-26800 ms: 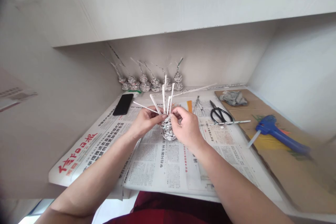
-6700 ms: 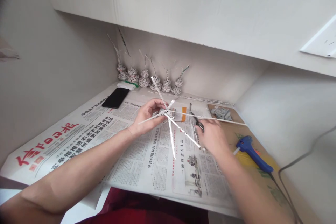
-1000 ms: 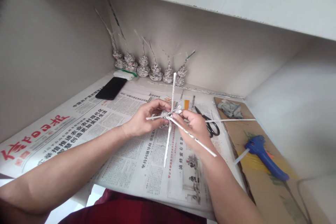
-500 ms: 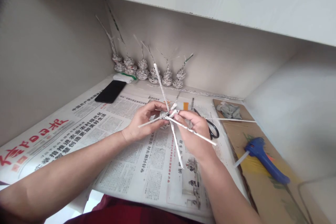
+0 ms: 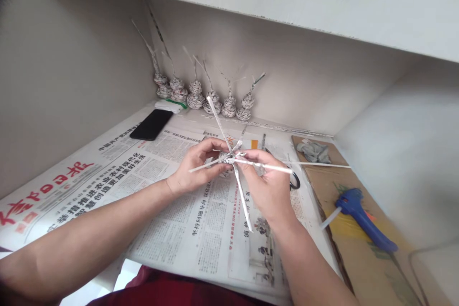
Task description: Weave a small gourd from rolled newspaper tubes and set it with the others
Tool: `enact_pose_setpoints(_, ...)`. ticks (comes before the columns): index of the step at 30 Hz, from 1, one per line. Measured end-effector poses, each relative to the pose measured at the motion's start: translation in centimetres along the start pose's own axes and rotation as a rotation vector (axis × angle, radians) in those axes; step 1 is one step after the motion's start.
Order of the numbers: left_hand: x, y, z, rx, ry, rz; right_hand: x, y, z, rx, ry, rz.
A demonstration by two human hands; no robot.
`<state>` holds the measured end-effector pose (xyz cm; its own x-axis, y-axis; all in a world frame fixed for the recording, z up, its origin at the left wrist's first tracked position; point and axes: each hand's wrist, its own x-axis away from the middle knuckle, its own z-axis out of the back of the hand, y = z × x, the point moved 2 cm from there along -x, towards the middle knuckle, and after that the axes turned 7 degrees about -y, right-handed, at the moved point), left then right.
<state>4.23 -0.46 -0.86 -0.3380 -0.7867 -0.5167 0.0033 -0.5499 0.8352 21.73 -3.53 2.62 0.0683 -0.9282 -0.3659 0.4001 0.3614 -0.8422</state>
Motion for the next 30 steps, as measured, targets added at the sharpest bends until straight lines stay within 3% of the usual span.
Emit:
enact_pose_setpoints(7, 0.2, 0.3, -0.3, -0.019, -0.014, -0.01, 0.2, 0.4, -0.4, -0.007, 0.196, -0.023)
enact_pose_setpoints(16, 0.3, 0.7, -0.5, 0.021, -0.017, -0.028, 0.5, 0.6, -1.2, 0.038, 0.282, 0.045)
enact_pose_setpoints(22, 0.3, 0.5, -0.5, 0.013, -0.013, -0.02, 0.5, 0.8, -1.3, 0.176, 0.299, 0.204)
enact_pose_setpoints(30, 0.3, 0.2, -0.3, 0.01, -0.023, -0.025, 0.2, 0.7, -0.9, 0.613, 0.228, 0.666)
